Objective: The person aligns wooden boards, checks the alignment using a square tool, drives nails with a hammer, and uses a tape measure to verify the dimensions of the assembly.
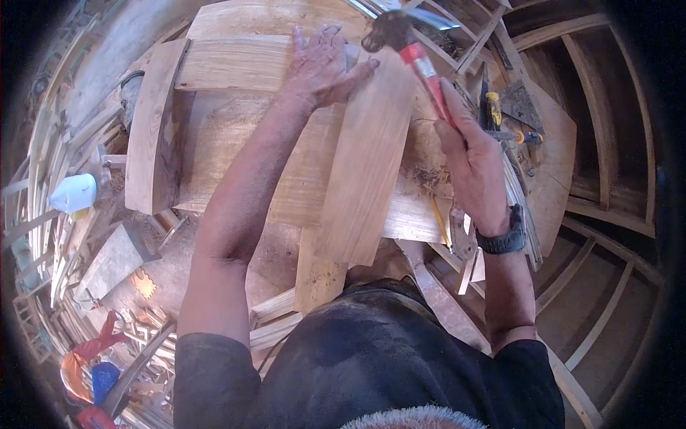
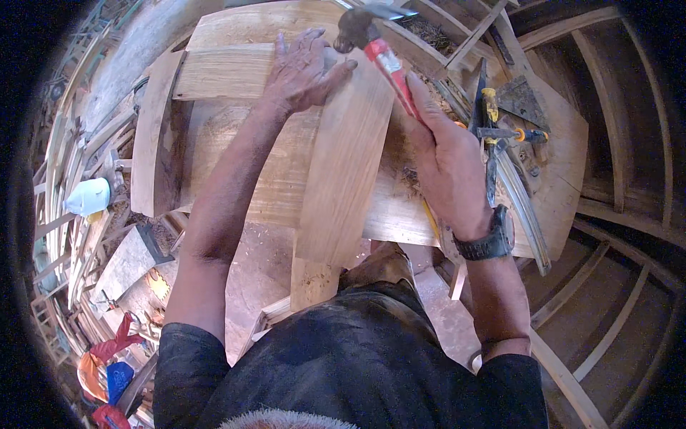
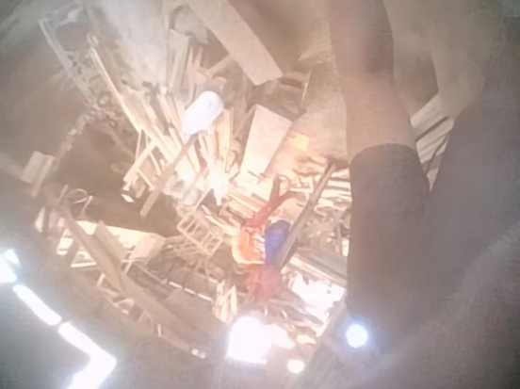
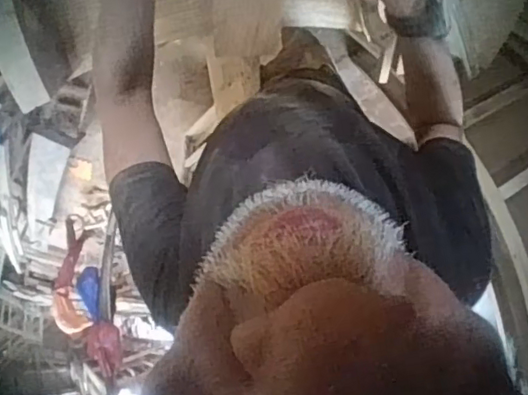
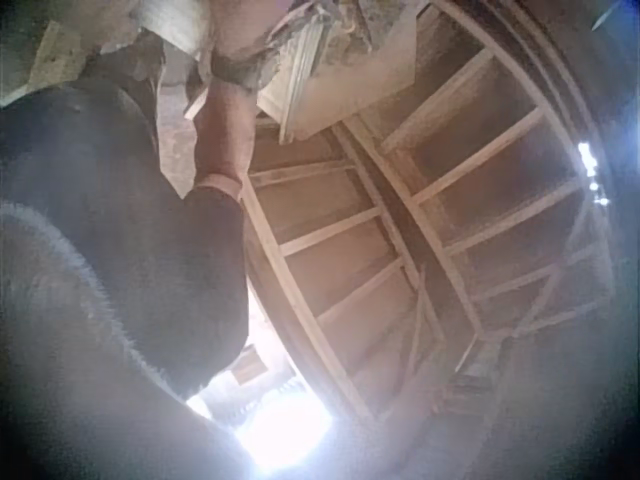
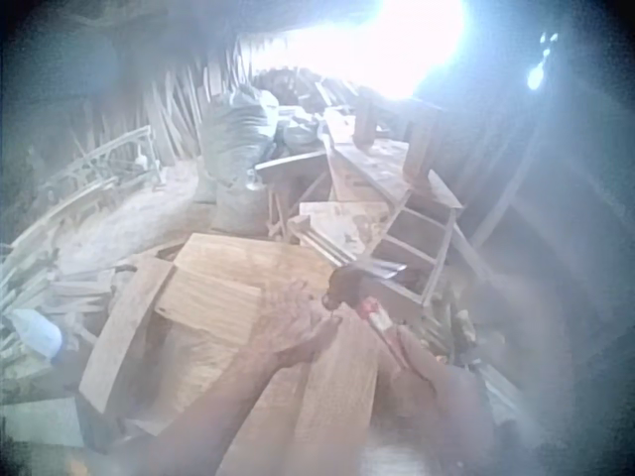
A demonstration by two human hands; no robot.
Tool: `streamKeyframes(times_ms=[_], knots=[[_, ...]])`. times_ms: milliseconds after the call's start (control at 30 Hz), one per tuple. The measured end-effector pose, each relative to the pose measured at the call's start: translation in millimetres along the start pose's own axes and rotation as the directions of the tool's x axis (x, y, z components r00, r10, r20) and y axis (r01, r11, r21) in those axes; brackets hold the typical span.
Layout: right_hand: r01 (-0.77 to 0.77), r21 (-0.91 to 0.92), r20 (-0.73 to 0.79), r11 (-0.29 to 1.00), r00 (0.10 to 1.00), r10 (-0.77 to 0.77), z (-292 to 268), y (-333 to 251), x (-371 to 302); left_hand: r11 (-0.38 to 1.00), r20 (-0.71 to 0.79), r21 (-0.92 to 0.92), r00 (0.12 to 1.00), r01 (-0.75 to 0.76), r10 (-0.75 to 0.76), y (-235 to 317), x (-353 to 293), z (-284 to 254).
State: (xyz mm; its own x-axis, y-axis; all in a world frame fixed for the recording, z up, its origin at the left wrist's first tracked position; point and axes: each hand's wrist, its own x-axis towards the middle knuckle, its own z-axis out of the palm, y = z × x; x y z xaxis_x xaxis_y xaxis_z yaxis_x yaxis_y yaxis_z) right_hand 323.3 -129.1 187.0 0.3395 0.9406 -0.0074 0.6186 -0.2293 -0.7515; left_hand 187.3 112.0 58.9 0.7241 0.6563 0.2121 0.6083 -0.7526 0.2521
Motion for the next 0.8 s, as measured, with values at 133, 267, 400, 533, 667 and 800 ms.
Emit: streamKeyframes(times_ms=[133,267,400,533,667,800], knots=[[0.081,0.009,-0.139,0.997,0.987,-0.079,5,0,-6,1.0,0.042,0.011,0.999,0.003,-0.003,6,3,-4],[-0.077,-0.069,0.092,0.995,0.992,0.083,-3,1,8,1.0,0.006,-0.012,1.0,0.007,-0.007,-2,0,0],[0.169,-0.008,-0.126,0.986,0.978,-0.169,4,13,3,1.0,0.005,-0.015,1.0,0.0,0.0,0,1,-1],[-0.011,0.18,-0.087,0.984,0.996,0.027,-6,14,8,0.997,0.018,-0.058,0.999,-0.048,0.049,-5,-3,-7],[-0.015,0.228,-0.07,0.973,0.997,0.032,-20,19,20,0.991,0.006,-0.086,0.995,-0.102,0.103,-3,-5,-15],[-0.011,0.125,0.078,0.992,0.997,0.001,-37,26,39,0.996,0.095,-0.04,0.992,-0.077,0.08,-2,-1,-20]])
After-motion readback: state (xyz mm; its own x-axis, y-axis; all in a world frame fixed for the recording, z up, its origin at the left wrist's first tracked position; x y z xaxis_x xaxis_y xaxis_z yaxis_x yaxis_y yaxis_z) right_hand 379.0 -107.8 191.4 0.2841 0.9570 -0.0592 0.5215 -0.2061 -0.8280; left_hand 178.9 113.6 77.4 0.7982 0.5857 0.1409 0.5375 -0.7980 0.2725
